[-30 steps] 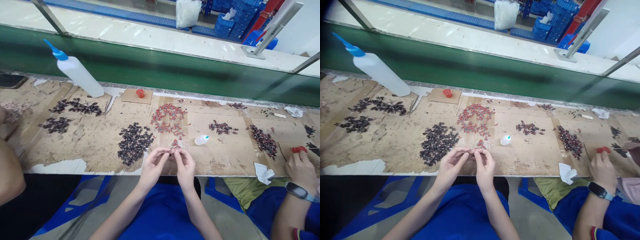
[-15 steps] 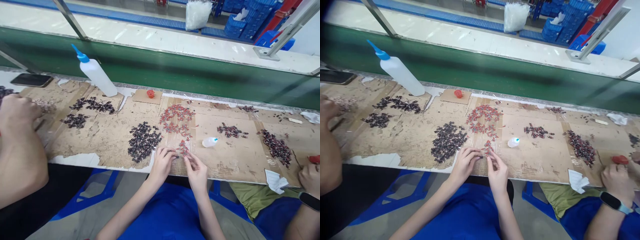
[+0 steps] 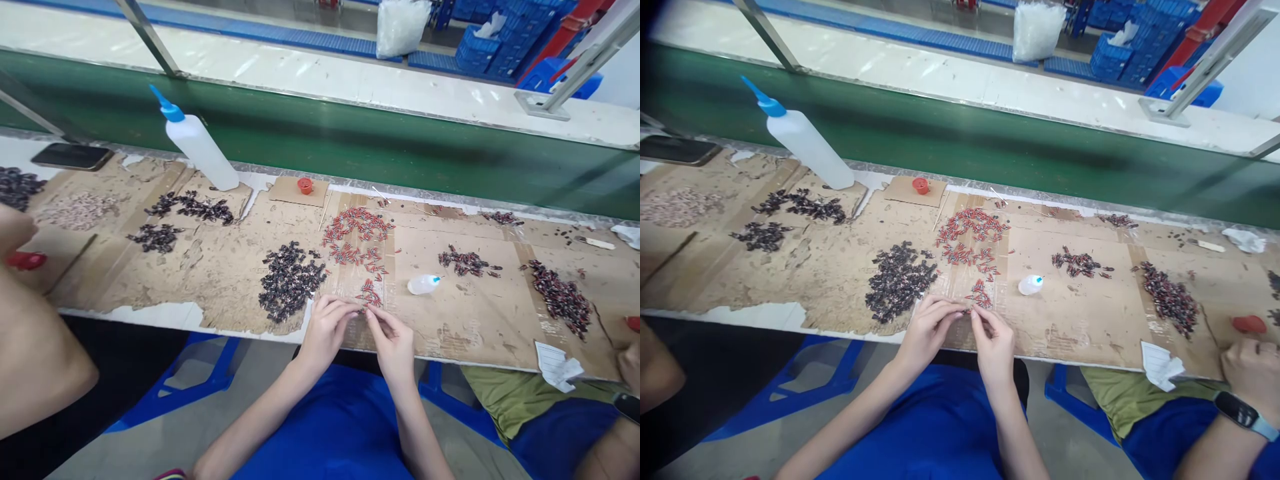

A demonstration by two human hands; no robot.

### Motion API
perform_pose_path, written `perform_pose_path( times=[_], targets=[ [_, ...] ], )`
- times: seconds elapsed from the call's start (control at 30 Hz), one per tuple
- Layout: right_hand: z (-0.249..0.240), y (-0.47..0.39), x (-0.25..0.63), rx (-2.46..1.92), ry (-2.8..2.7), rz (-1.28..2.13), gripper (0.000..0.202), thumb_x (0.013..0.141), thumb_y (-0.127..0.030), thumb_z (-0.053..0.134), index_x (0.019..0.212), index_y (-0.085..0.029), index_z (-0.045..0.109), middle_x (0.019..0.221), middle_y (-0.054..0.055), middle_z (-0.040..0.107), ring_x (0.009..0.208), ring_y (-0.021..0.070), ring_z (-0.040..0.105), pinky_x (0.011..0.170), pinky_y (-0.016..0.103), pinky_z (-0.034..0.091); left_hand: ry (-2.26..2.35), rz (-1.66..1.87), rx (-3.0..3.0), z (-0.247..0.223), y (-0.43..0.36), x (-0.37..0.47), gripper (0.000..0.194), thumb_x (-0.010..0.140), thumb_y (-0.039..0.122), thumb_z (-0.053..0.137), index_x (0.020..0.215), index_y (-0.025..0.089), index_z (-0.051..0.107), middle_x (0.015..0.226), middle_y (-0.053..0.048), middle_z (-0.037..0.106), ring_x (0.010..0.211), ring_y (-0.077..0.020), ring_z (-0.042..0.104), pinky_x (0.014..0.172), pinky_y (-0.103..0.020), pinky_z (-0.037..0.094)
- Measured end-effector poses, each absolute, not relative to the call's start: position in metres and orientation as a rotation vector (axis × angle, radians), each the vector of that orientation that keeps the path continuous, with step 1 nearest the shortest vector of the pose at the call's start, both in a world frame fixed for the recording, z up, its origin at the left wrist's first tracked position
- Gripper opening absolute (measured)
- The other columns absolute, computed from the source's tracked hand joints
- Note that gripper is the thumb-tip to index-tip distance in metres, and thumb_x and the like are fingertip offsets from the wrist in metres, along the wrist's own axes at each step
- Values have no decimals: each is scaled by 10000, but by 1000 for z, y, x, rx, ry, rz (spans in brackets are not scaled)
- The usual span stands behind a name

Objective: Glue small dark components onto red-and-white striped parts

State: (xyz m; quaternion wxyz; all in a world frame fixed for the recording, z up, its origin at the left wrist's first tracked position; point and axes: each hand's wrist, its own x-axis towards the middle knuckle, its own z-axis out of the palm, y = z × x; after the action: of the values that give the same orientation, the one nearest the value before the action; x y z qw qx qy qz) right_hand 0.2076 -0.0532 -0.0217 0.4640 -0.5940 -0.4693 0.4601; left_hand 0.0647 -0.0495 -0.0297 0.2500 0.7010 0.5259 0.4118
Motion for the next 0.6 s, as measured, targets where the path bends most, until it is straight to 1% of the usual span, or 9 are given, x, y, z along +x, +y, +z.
perform_pose_path(
  times=[0.13, 0.23, 0.33, 0.43, 0.6],
  targets=[
    [-22, -55, 209, -1443, -1185, 1180, 219, 805, -346, 652, 942, -212, 758, 940, 73, 762, 864, 236, 724, 824, 400, 593, 1438, 1136, 1862, -28, -51, 67, 192, 930, 204, 511, 955, 211, 701, 829, -54, 736, 854, -215, 593, 783, -375, 504],
    [-21, -57, 208, -1435, -1198, 1196, 225, 822, -337, 636, 967, -210, 752, 944, 76, 759, 851, 228, 723, 814, 393, 593, 1429, 1153, 1803, -26, -52, 68, 184, 922, 201, 520, 932, 207, 703, 822, -60, 728, 832, -211, 592, 749, -359, 517],
    [-18, -58, 207, -1420, -1264, 1113, 197, 830, -310, 631, 951, -215, 754, 944, 77, 751, 869, 223, 713, 788, 365, 590, 1411, 1148, 1742, -22, -52, 68, 179, 912, 201, 528, 922, 209, 707, 828, -67, 723, 835, -210, 601, 748, -357, 525],
    [-14, -58, 205, -1392, -1343, 1019, 180, 843, -284, 615, 940, -222, 753, 911, 72, 743, 844, 206, 706, 766, 337, 584, 1393, 1148, 1695, -19, -52, 67, 168, 900, 200, 543, 912, 200, 711, 831, -73, 722, 842, -209, 610, 751, -353, 530],
    [-15, -59, 202, -1349, -1439, 892, 175, 857, -262, 596, 937, -226, 747, 873, 69, 735, 815, 197, 699, 745, 322, 586, 1400, 1173, 1646, -19, -52, 67, 151, 882, 189, 562, 891, 201, 713, 825, -66, 715, 837, -205, 616, 754, -346, 537]
  ],
)
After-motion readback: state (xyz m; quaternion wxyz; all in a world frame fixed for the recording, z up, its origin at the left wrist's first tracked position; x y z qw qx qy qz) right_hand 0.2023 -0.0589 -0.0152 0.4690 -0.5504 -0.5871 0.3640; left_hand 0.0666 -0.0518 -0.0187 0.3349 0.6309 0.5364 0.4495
